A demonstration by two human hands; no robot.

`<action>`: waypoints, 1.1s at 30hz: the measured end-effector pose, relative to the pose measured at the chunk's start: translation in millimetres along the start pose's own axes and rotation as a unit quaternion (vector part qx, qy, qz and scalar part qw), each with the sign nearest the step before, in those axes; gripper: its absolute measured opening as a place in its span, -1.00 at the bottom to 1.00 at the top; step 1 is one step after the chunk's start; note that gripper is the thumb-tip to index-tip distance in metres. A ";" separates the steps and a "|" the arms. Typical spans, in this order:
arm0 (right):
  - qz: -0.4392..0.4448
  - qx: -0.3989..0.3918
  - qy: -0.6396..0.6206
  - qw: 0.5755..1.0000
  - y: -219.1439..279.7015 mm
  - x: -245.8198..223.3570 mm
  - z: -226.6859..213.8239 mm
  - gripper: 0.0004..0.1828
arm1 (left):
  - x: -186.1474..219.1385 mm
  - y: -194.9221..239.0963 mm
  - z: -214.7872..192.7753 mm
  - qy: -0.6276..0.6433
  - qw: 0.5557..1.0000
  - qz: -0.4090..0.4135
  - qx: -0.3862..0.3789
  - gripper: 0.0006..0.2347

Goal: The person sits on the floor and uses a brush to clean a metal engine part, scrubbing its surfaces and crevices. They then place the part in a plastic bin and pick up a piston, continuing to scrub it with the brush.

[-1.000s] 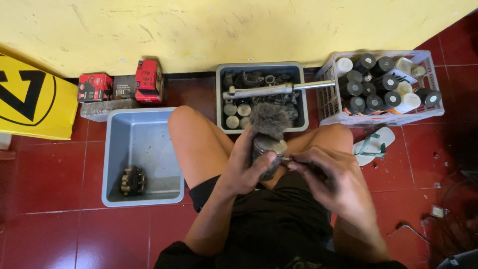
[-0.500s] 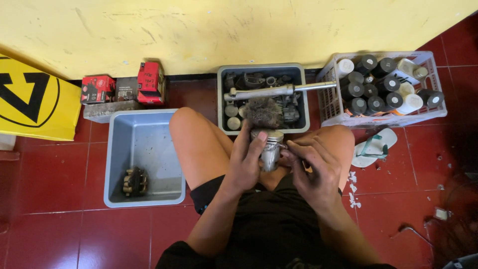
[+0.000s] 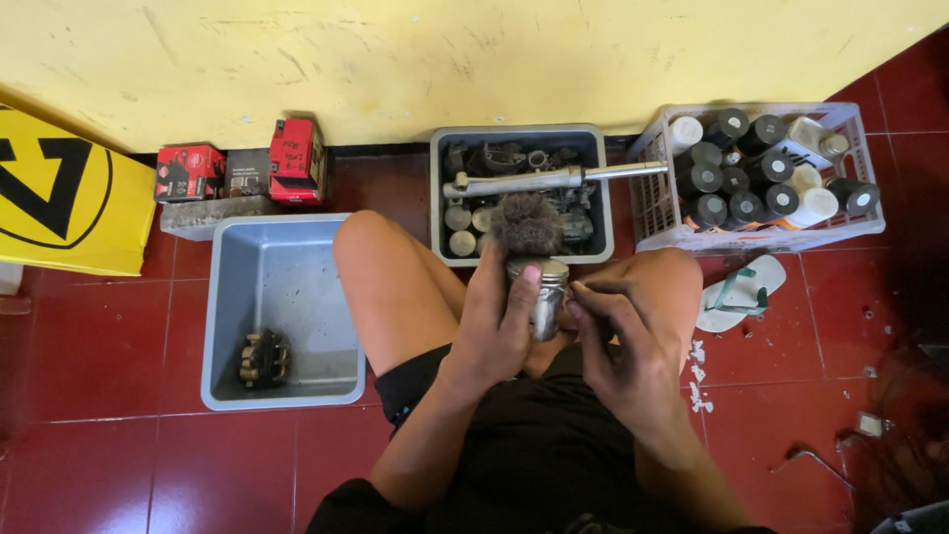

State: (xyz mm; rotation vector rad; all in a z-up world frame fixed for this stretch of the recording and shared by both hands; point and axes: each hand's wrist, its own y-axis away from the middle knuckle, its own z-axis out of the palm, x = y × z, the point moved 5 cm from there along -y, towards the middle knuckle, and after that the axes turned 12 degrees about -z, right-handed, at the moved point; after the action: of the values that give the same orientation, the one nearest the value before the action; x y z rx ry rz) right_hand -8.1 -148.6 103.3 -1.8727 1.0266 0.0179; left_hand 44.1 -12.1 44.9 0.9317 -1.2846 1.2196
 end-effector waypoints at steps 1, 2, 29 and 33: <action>-0.001 0.001 -0.003 1.000 1.8 1.1 0.6 -0.85 | 6.9 0.0 0.6 -0.029 0.999 0.020 0.010 -0.58; -0.003 0.003 -0.006 1.000 3.7 2.2 1.8 -0.85 | 13.8 0.3 0.6 -0.059 0.997 0.040 0.022 -0.56; 0.058 0.053 -0.119 0.990 12.4 23.6 2.7 -0.93 | -53.7 9.1 -1.9 0.248 0.962 -0.094 -0.069 -0.50; 0.062 0.069 -0.135 0.986 13.3 23.8 6.1 -0.91 | -42.0 8.7 1.1 0.225 0.968 -0.070 -0.081 -0.50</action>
State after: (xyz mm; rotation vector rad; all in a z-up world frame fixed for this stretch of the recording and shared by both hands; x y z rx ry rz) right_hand 0.9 -161.7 80.3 -1.6275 0.9302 0.2617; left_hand 40.1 -17.2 2.6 0.5734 -0.9214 1.1165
